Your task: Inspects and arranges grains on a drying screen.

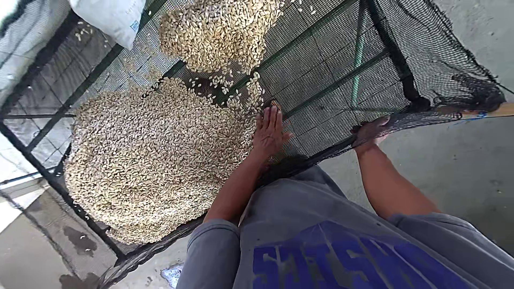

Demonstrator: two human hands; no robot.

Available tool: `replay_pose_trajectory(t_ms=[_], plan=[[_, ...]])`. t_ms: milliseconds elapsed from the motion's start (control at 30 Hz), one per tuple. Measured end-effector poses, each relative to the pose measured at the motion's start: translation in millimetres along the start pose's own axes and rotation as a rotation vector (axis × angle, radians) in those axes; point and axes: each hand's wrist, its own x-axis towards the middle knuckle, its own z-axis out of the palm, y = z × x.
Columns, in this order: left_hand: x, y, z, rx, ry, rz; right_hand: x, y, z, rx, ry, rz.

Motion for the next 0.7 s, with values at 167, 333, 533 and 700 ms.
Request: replay_pose_trajectory(t_ms=[167, 333, 533, 700], plan=[[-17, -22, -3, 0.043, -0.012, -0.121, 3, 1, 2, 0.017, -0.003, 0.018], [-47, -70, -56, 0.036, -0.166, -0.396, 2, -3, 2, 0.018, -0.003, -0.009], [-55, -113, -105, -0.042, 0.028, -0.524, 4, -3, 1, 0.013, 0.0, -0.013], [17, -71, -89, -0.155, 0.125, -0.313, 3, -2, 3, -0.052, 0.009, -0.028]])
